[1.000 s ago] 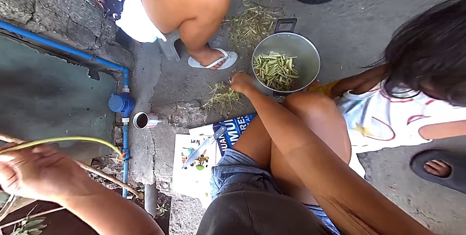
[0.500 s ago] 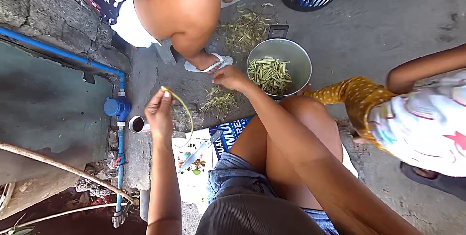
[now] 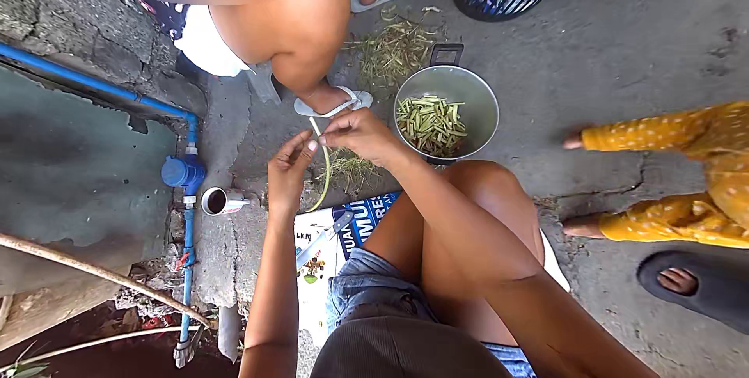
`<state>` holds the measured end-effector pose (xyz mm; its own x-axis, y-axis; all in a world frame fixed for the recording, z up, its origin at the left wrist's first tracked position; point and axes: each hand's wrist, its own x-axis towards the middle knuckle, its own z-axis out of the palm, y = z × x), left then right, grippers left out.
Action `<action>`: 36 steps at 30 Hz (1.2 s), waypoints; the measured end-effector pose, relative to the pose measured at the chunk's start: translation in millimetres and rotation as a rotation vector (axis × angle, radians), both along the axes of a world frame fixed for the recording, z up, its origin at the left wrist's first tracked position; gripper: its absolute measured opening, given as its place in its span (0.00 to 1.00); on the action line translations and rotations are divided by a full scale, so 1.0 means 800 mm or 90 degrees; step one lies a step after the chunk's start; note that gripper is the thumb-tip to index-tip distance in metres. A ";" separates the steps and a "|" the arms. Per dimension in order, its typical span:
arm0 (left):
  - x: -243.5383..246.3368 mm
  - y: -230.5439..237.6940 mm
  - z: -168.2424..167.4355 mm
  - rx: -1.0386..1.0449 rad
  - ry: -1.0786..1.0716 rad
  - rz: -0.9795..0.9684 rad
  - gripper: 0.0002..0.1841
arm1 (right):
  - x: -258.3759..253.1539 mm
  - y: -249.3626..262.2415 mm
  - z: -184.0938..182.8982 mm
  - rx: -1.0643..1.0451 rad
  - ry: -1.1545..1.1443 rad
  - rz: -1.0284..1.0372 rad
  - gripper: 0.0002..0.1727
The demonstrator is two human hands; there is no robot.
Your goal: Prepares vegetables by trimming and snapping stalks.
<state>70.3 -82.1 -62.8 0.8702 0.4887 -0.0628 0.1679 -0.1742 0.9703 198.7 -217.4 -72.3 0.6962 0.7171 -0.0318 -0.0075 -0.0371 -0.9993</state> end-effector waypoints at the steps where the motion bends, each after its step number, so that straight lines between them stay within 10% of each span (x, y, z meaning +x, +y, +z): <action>1: -0.002 -0.001 0.000 0.045 0.016 -0.011 0.15 | 0.001 0.000 -0.001 0.002 0.007 -0.025 0.05; 8: -0.006 -0.016 -0.007 0.263 0.063 0.025 0.09 | 0.000 0.001 0.003 -0.058 0.014 -0.061 0.12; 19: -0.013 0.004 0.020 0.393 0.104 -0.039 0.08 | -0.013 -0.012 0.004 -0.059 -0.709 0.051 0.08; 27: -0.012 0.007 0.026 0.477 0.032 -0.095 0.07 | -0.009 -0.009 -0.003 -0.031 -0.671 0.067 0.08; 36: -0.008 0.009 0.024 0.520 -0.055 -0.082 0.08 | -0.002 -0.007 0.001 0.072 -0.251 0.055 0.06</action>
<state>63.9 -74.9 -43.5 0.9080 0.2468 0.3387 0.0283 -0.8424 0.5380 197.0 -223.0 -71.7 0.5769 0.7570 0.3068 0.3746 0.0886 -0.9229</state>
